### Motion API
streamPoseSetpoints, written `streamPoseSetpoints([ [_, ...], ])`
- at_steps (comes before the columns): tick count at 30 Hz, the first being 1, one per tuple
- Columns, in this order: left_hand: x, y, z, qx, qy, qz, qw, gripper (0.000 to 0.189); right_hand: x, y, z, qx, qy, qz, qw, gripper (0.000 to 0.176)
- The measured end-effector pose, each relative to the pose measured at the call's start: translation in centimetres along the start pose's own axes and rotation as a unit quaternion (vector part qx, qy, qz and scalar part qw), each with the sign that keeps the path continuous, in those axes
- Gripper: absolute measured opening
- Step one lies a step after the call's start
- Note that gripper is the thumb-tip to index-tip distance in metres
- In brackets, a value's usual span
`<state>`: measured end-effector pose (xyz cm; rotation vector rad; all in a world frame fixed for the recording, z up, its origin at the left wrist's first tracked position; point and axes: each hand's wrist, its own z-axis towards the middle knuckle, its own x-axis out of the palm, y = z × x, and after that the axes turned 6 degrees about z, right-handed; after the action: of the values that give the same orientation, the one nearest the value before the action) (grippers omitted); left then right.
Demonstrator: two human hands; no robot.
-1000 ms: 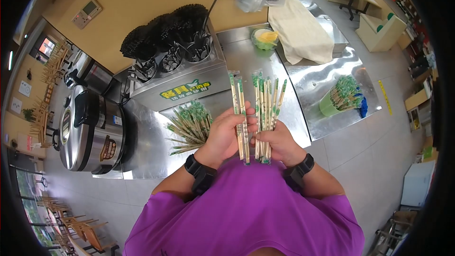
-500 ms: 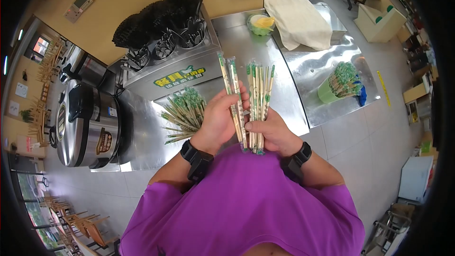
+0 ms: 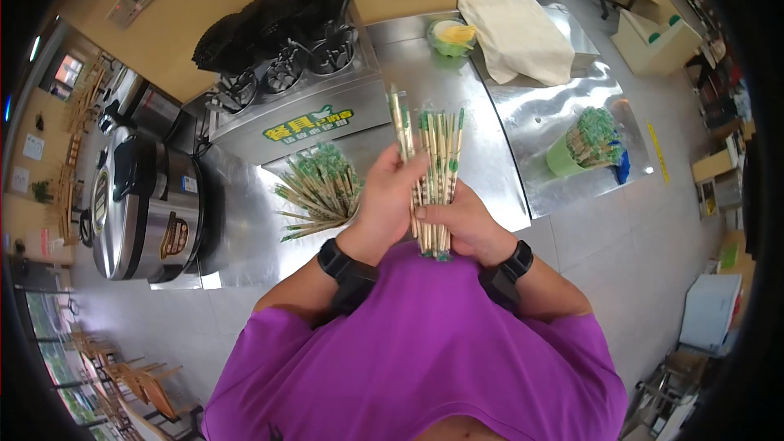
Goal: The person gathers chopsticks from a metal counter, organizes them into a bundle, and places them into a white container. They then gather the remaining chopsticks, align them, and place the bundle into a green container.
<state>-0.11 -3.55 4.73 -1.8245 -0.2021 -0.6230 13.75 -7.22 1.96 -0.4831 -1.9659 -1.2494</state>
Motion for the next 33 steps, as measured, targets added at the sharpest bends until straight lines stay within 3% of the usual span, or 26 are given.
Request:
streamPoseSetpoints([
  [3, 0.1, 2.2, 0.3, 0.065, -0.038, 0.142, 0.987, 0.039, 0.8, -0.6, 0.7, -0.011, -0.008, -0.029, 0.999, 0.056],
  [6, -0.9, 2.2, 0.5, 0.064, -0.018, 0.124, 0.990, 0.047, 1.0, -0.9, 1.5, -0.033, -0.018, -0.075, 0.996, 0.057],
  [7, -0.9, 1.8, 0.3, 0.078, -0.031, 0.093, 0.992, 0.056, 0.5, -0.7, 1.6, -0.021, -0.020, -0.116, 0.993, 0.053],
  [10, -3.1, -1.1, 0.3, 0.236, -0.041, 0.168, 0.956, 0.071, 0.1, -1.2, 2.6, -0.102, 0.031, -0.360, 0.927, 0.049],
  [11, -3.6, -1.8, -0.5, 0.206, -0.080, 0.104, 0.970, 0.083, 0.4, -1.4, 3.0, -0.120, 0.062, -0.394, 0.909, 0.052],
  [13, -4.4, -5.0, -2.6, 0.191, 0.007, 0.104, 0.976, 0.086, 2.4, -1.8, 3.9, -0.157, 0.121, -0.459, 0.866, 0.056],
  [14, -4.3, -6.2, -3.4, 0.183, 0.052, 0.104, 0.976, 0.087, 3.6, -2.6, 5.1, -0.151, 0.135, -0.385, 0.901, 0.055],
  [15, -3.7, -6.8, -4.3, 0.213, 0.015, 0.147, 0.966, 0.067, 5.1, -3.8, 6.7, -0.144, 0.148, -0.308, 0.929, 0.054],
  [17, -6.1, -6.9, -4.4, 0.259, -0.072, 0.285, 0.920, 0.049, 6.9, -4.3, 8.5, -0.158, 0.166, -0.358, 0.905, 0.051],
  [18, -7.1, -7.1, -4.5, 0.280, -0.117, 0.349, 0.887, 0.041, 7.6, -4.0, 9.1, -0.177, 0.169, -0.481, 0.842, 0.050],
  [19, -7.3, -7.3, -5.0, 0.291, -0.126, 0.260, 0.912, 0.025, 8.1, -3.9, 9.4, -0.193, 0.169, -0.595, 0.762, 0.050],
  [22, -10.7, -4.7, -5.1, 0.306, -0.201, 0.243, 0.899, 0.027, 7.8, -4.5, 9.9, -0.170, 0.138, -0.509, 0.833, 0.049],
  [24, -12.9, -2.2, -5.2, 0.282, -0.255, 0.334, 0.863, 0.024, 6.7, -4.0, 10.0, -0.187, 0.128, -0.487, 0.843, 0.049],
  [28, -13.1, 0.0, -5.3, 0.247, -0.263, 0.418, 0.834, 0.027, 6.1, -2.4, 10.1, -0.251, 0.109, -0.419, 0.866, 0.053],
  [31, -13.0, -0.1, -4.7, 0.203, -0.243, 0.464, 0.827, 0.041, 5.7, -2.4, 11.0, -0.266, 0.131, -0.482, 0.825, 0.082],
  [32, -12.9, -0.3, -4.8, 0.212, -0.247, 0.507, 0.798, 0.047, 5.2, -2.9, 11.6, -0.279, 0.135, -0.497, 0.811, 0.091],
  [33, -12.7, -0.5, -5.0, 0.220, -0.249, 0.549, 0.767, 0.052, 4.4, -3.3, 11.9, -0.248, 0.136, -0.472, 0.835, 0.101],
])
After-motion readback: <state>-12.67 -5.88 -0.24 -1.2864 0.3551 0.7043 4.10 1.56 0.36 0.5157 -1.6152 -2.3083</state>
